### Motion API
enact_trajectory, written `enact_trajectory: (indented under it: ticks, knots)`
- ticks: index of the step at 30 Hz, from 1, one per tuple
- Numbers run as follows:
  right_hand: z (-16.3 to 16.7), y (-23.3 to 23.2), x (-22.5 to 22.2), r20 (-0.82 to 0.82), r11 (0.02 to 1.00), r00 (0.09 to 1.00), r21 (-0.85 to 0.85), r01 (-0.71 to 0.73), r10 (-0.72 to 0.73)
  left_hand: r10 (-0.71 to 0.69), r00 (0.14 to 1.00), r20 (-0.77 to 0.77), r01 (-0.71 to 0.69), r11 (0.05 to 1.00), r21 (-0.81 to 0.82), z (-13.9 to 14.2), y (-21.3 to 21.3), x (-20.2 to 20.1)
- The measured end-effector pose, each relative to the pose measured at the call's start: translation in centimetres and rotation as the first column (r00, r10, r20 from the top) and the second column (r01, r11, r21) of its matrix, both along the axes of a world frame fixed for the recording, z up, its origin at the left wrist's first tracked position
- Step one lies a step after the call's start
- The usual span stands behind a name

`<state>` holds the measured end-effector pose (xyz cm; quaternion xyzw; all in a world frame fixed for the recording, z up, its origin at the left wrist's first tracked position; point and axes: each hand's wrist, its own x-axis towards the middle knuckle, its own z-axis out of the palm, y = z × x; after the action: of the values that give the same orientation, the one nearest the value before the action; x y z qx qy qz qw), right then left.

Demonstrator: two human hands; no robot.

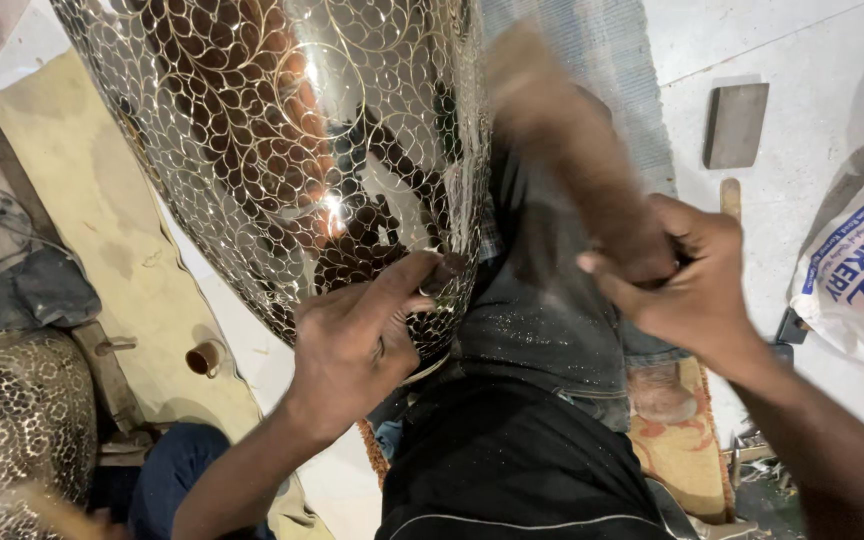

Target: The person sits on the floor with a large engraved brass vase held between the legs and hammers a small punch against the vase surface using a wooden mallet, working the patterned design. The person repositions the punch on the vase repeatedly while striking.

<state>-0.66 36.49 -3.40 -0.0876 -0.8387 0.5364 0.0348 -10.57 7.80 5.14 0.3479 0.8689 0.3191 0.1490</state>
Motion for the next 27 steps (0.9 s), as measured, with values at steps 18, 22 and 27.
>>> enact_trajectory:
  ticks: [18,22,27]
  knots:
    - [3.8,1.2,-2.3,0.088,0.991,0.988,-0.058,-0.119,0.123,0.031,0.999,-0.03,-0.028,0.997,0.068,0.2,0.0,0.1]
    - [4.4,1.5,-2.4,0.176,0.994,0.979,-0.028,-0.103,0.106,0.071,0.997,-0.021,-0.071,0.997,0.008,0.0,-0.1,0.3]
    - [4.8,2.1,-2.6,0.242,0.98,0.95,-0.022,-0.2,0.199,0.076,0.997,0.01,-0.076,0.997,0.016,0.3,0.0,0.3]
